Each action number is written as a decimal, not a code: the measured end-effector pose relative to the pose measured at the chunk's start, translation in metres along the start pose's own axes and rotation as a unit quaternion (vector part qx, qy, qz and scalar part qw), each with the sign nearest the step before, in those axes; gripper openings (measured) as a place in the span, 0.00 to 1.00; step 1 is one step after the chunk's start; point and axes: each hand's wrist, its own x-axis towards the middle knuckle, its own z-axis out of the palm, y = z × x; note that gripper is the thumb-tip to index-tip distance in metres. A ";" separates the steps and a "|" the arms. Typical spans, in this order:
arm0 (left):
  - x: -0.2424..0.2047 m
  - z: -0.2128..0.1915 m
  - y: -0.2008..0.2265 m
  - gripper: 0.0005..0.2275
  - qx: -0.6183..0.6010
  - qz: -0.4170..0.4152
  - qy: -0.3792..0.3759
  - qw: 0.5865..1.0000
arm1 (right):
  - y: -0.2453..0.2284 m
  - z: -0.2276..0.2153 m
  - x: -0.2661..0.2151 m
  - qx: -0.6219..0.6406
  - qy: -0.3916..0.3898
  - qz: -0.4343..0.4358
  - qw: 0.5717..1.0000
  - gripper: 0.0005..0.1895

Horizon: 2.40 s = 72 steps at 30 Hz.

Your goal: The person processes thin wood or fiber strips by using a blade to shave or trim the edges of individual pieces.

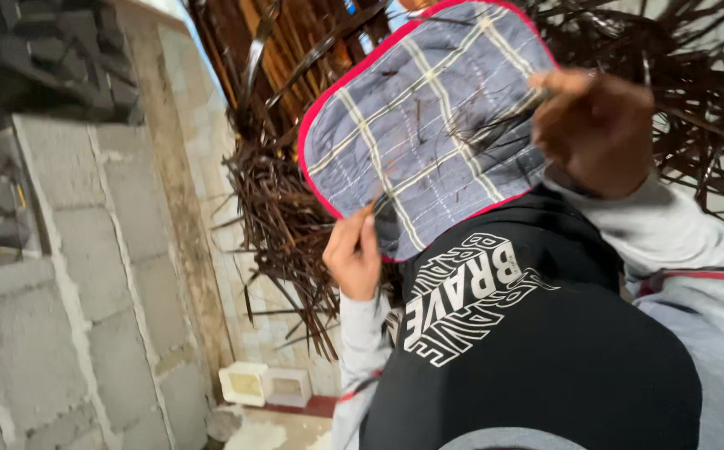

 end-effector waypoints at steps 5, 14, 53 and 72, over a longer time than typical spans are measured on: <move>0.032 -0.003 0.005 0.09 0.115 0.180 -0.123 0.969 | 0.008 0.003 0.006 -0.467 -0.174 -0.409 0.764 0.25; 0.069 -0.018 0.022 0.10 0.197 0.298 -0.074 0.931 | 0.011 -0.036 0.029 -0.415 -0.272 -0.311 0.811 0.09; -0.032 -0.090 -0.140 0.12 0.308 -0.054 0.264 0.912 | 0.139 -0.158 0.239 -0.520 0.100 -0.273 0.803 0.06; -0.086 -0.017 -0.150 0.13 0.182 -0.173 0.026 0.968 | 0.190 0.009 0.379 -0.517 0.170 -0.088 0.835 0.11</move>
